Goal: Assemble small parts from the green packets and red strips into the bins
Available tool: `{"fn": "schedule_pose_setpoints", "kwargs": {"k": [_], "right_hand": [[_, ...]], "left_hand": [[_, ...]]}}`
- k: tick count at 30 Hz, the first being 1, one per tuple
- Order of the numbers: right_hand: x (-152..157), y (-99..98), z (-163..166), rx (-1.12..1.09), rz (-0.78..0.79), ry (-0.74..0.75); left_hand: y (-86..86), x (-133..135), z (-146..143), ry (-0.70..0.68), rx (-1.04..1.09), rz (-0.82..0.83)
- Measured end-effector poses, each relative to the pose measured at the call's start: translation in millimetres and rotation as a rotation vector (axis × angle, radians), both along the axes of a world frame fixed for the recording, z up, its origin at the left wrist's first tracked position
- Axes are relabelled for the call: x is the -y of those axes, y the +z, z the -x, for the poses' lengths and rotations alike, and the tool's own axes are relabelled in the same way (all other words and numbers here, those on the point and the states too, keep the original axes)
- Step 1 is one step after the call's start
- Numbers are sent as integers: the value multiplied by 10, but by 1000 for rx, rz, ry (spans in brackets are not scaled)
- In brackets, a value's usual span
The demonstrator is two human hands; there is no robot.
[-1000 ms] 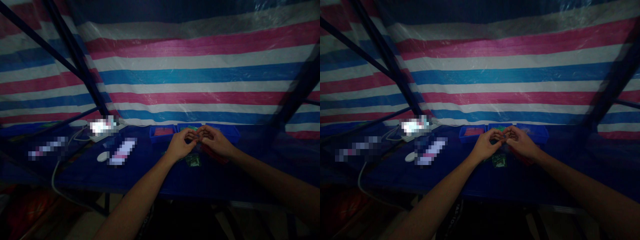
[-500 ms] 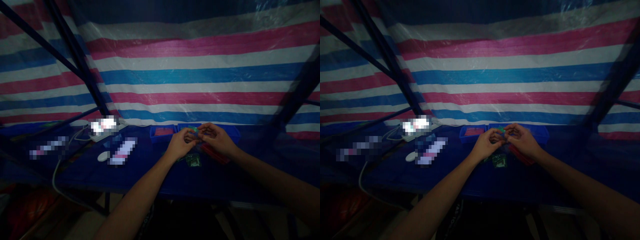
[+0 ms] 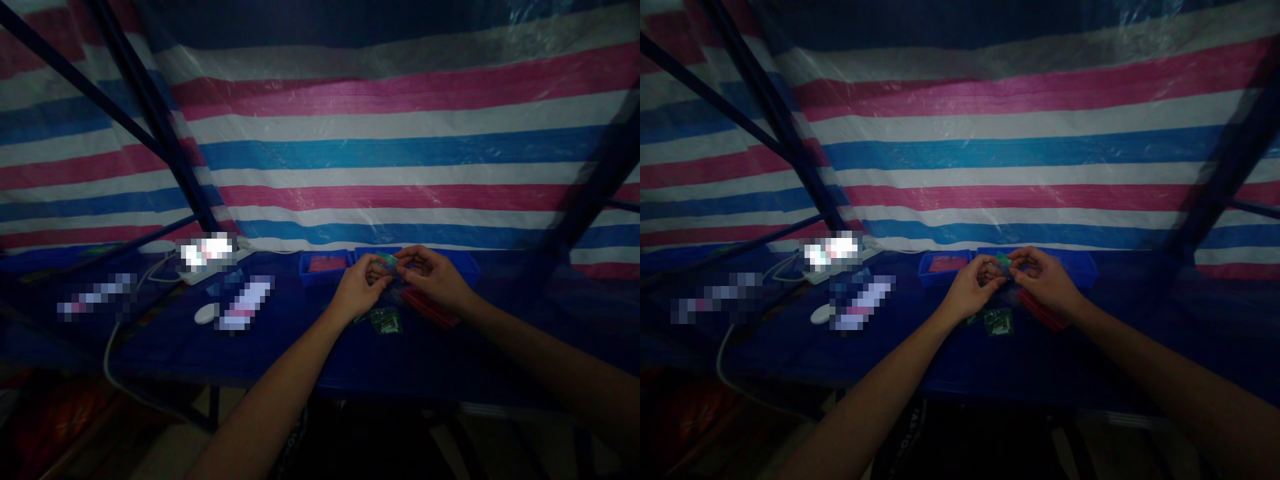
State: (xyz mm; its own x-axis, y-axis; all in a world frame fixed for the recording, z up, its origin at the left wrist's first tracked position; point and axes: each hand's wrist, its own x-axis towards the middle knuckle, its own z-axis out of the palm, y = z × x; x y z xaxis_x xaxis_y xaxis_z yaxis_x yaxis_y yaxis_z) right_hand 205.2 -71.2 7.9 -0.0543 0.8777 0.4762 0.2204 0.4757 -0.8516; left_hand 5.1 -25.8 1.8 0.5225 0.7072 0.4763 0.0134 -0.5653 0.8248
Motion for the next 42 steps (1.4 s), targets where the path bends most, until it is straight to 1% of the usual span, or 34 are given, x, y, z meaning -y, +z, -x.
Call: {"fn": "schedule_pose_setpoints", "kwargs": {"k": [8,16,20,25,31,37,42], "right_hand": [[4,26,-21,7,28,-14],[28,53,4,5,60,-16],[46,72,21,-9,68,-19],[45,42,34,-34,118,37],[34,32,17,-20,143,51],[26,45,10,-26,110,55],[41,45,36,-38,93,38]], "left_hand": [[2,-36,5,-20,98,54],[6,-55,-7,-59,190,172],[17,-57,-1,-63,195,142],[32,-43,16,-31,149,90],[62,-1,31,-34,110,19],[69,17,16,-34,161,73],[41,-11,14,-60,151,109]]}}
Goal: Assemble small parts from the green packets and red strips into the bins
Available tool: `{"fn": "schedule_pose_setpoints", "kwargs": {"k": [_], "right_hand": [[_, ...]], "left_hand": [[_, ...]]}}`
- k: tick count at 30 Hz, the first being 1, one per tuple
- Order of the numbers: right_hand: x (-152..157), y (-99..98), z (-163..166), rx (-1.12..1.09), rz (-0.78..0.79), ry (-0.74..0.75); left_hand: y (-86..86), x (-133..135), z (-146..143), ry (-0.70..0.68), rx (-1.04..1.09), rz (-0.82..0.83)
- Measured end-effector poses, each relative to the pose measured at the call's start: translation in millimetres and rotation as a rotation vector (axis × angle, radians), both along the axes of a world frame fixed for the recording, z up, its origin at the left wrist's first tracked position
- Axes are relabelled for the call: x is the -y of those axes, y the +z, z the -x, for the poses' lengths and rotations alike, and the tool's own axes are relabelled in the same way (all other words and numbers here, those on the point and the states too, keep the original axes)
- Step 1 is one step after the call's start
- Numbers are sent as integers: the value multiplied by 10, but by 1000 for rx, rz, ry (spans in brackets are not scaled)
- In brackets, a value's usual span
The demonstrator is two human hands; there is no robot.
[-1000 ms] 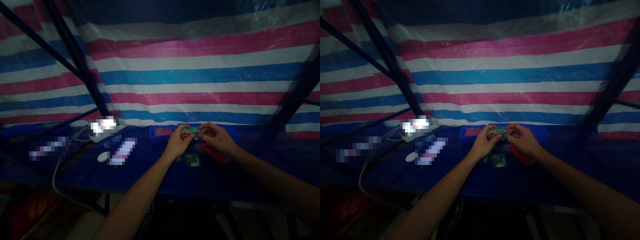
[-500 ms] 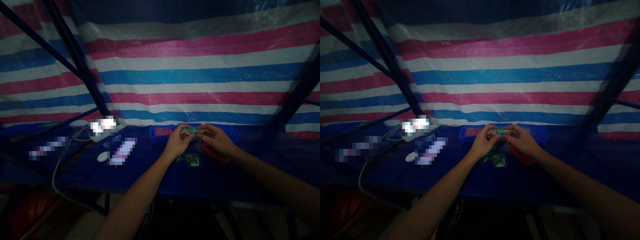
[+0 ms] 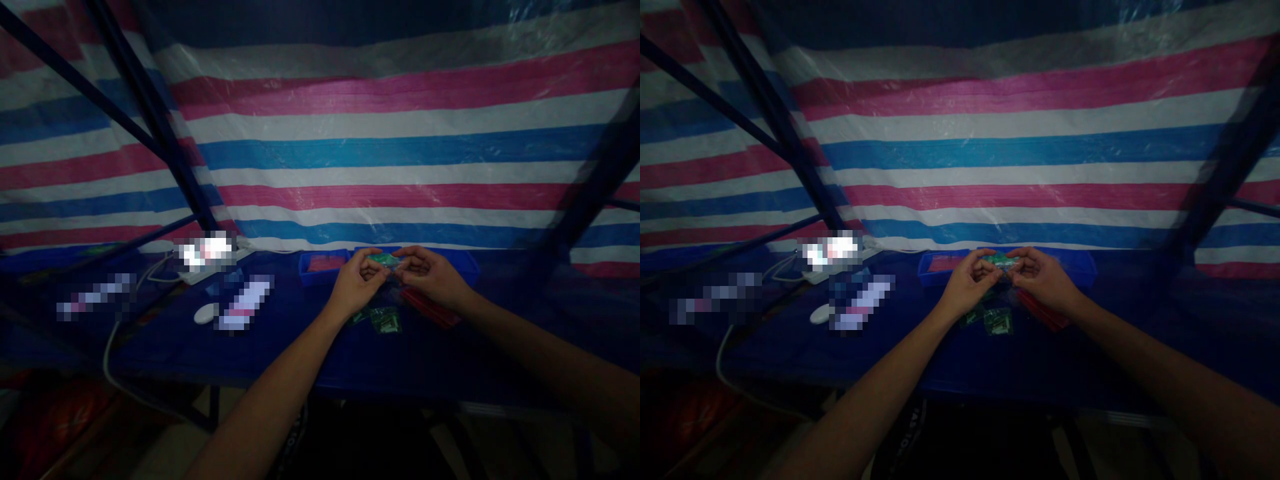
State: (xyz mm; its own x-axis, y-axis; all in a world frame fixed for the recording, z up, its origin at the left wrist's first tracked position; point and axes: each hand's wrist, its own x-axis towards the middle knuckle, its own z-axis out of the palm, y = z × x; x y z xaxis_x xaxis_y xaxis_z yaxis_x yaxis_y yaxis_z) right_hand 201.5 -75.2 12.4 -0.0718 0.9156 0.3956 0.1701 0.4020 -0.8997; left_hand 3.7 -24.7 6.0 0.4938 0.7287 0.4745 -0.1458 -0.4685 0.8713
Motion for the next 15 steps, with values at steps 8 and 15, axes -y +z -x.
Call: {"fn": "schedule_pose_setpoints", "kwargs": {"k": [8,15], "right_hand": [[-36,-67,2,26,-14,-35],[-110,16,-184,61,-114,-173]], "left_hand": [[-28,-27,-1,19,-13,-41],[-23,0,49,182,-301,-282]]}}
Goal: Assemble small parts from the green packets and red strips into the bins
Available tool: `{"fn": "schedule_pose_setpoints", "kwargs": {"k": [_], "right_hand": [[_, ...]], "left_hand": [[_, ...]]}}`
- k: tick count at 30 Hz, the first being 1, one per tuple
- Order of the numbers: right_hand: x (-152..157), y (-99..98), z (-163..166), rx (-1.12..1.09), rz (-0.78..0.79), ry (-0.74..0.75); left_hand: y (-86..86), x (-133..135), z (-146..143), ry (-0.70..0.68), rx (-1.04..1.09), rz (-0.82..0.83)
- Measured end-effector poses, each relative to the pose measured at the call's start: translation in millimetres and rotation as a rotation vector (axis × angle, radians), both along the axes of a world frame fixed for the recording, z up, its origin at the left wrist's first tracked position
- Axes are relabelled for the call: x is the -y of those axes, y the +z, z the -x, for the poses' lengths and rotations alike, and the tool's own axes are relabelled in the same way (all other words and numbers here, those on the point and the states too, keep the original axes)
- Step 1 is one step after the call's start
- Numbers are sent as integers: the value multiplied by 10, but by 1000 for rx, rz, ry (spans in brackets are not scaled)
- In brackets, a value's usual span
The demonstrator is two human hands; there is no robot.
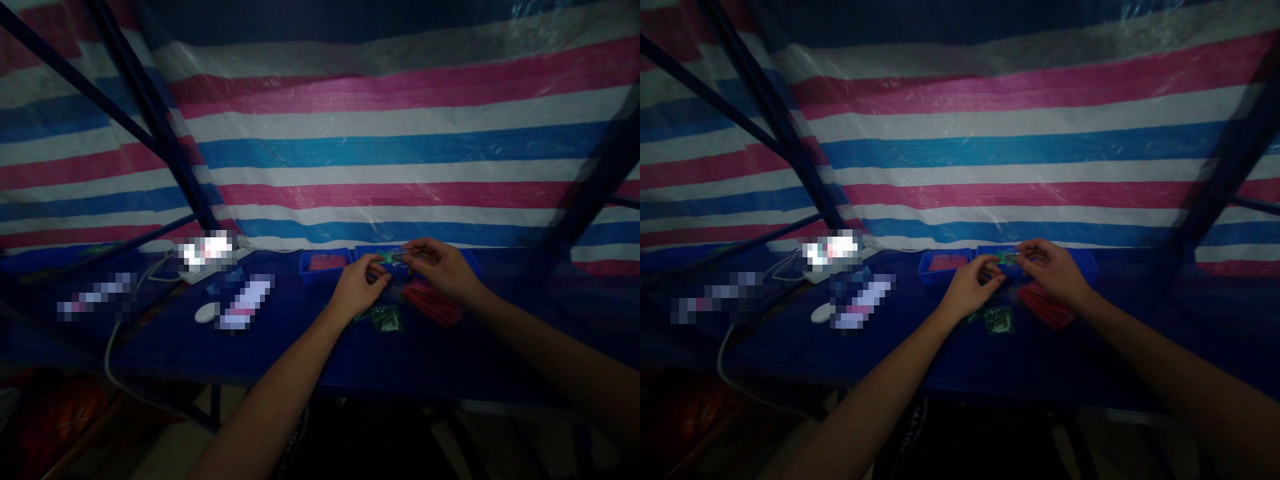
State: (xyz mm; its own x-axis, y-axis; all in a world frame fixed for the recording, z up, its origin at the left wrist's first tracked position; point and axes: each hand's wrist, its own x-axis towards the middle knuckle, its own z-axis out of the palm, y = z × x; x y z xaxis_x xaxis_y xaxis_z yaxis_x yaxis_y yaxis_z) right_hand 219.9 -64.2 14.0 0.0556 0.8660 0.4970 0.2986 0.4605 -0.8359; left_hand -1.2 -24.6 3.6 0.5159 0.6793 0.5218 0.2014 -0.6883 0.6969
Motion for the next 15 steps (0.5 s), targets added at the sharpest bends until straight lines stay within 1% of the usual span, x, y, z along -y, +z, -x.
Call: {"fn": "schedule_pose_setpoints", "kwargs": {"k": [3,4,6,8,10,12,14,15], "right_hand": [[-15,111,-206,104,-104,-193],[-12,160,-279,158,-137,-246],[3,279,-411,276,-236,-387],[20,421,-513,363,-306,-459],[31,567,-584,447,-343,-481],[35,689,-633,536,-367,-426],[29,753,-677,625,-407,-412],[22,755,-702,677,-423,-421]], "left_hand": [[-36,9,40,10,-196,-214],[-52,12,50,6,-246,-263],[-79,17,63,0,-317,-304],[-95,19,71,-6,-372,-303],[-102,13,79,-12,-427,-298],[-109,-1,85,-17,-467,-301],[-120,-21,87,-10,-479,-303],[-126,-31,86,-5,-481,-302]]}}
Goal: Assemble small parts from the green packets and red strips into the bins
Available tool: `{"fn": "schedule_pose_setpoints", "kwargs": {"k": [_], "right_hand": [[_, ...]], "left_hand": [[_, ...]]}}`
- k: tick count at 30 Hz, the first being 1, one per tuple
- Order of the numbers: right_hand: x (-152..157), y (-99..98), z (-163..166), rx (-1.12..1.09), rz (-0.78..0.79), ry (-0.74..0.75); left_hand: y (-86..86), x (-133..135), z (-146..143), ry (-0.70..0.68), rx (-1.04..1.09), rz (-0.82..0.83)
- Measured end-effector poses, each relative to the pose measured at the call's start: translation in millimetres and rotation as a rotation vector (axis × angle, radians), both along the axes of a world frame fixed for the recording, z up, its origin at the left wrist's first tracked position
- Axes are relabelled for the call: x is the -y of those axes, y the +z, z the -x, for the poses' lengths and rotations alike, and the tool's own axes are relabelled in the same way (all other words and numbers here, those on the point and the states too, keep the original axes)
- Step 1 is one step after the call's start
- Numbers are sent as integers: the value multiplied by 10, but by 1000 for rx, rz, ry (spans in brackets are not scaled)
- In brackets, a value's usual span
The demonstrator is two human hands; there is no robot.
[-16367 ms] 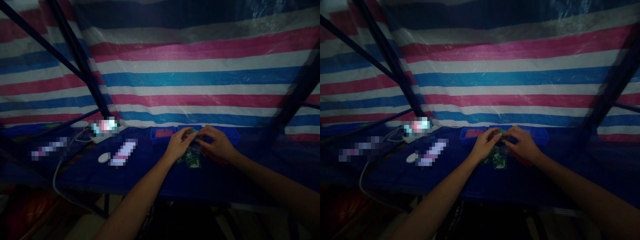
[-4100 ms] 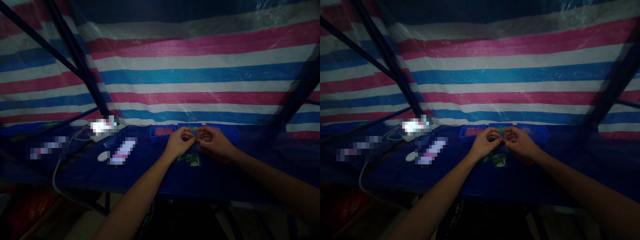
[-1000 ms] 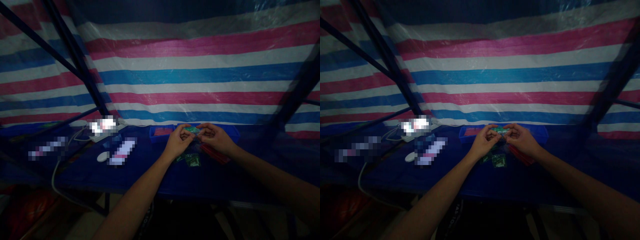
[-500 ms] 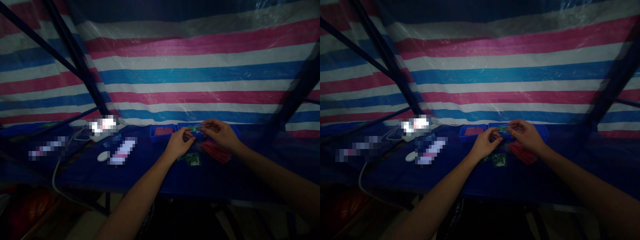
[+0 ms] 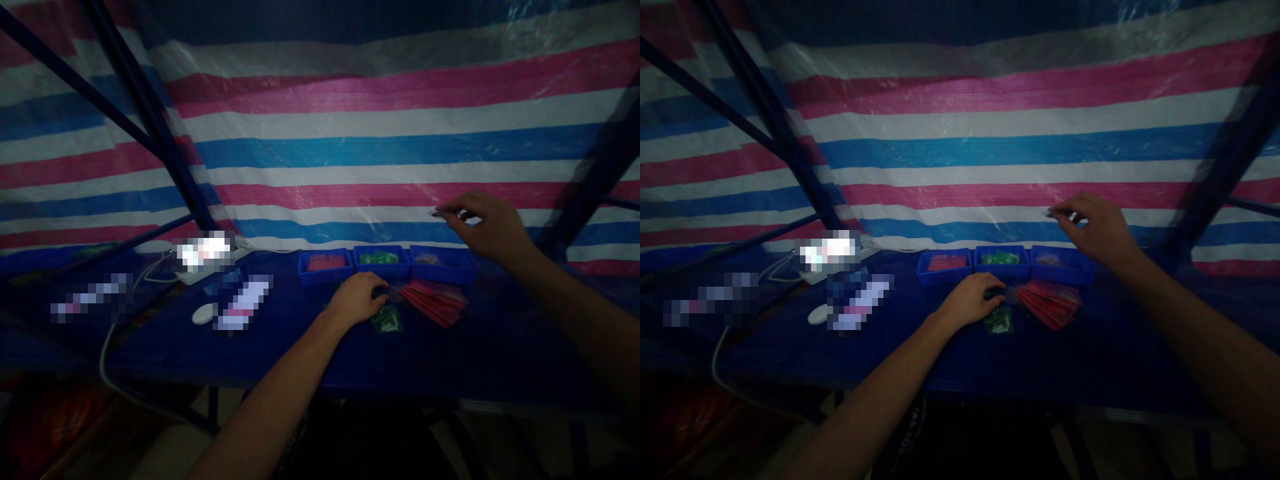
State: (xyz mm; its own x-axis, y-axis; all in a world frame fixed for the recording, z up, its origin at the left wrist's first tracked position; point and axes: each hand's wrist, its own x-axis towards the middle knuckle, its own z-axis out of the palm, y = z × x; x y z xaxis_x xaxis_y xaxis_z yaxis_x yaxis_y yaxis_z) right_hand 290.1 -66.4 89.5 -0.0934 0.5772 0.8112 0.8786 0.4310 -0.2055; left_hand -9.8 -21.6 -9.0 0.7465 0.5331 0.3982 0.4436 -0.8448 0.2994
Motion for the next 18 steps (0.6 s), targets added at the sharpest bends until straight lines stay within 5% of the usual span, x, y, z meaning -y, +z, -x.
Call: {"fn": "schedule_pose_setpoints", "kwargs": {"k": [6,10,18], "right_hand": [[-130,-328,-206,184,8,-102],[-212,-551,-268,364,217,53],[-76,-589,28,243,215,141]], "left_hand": [[27,40,-22,-21,26,-35],[59,105,-43,-85,44,-63],[67,68,-101,-122,-72,-69]]}}
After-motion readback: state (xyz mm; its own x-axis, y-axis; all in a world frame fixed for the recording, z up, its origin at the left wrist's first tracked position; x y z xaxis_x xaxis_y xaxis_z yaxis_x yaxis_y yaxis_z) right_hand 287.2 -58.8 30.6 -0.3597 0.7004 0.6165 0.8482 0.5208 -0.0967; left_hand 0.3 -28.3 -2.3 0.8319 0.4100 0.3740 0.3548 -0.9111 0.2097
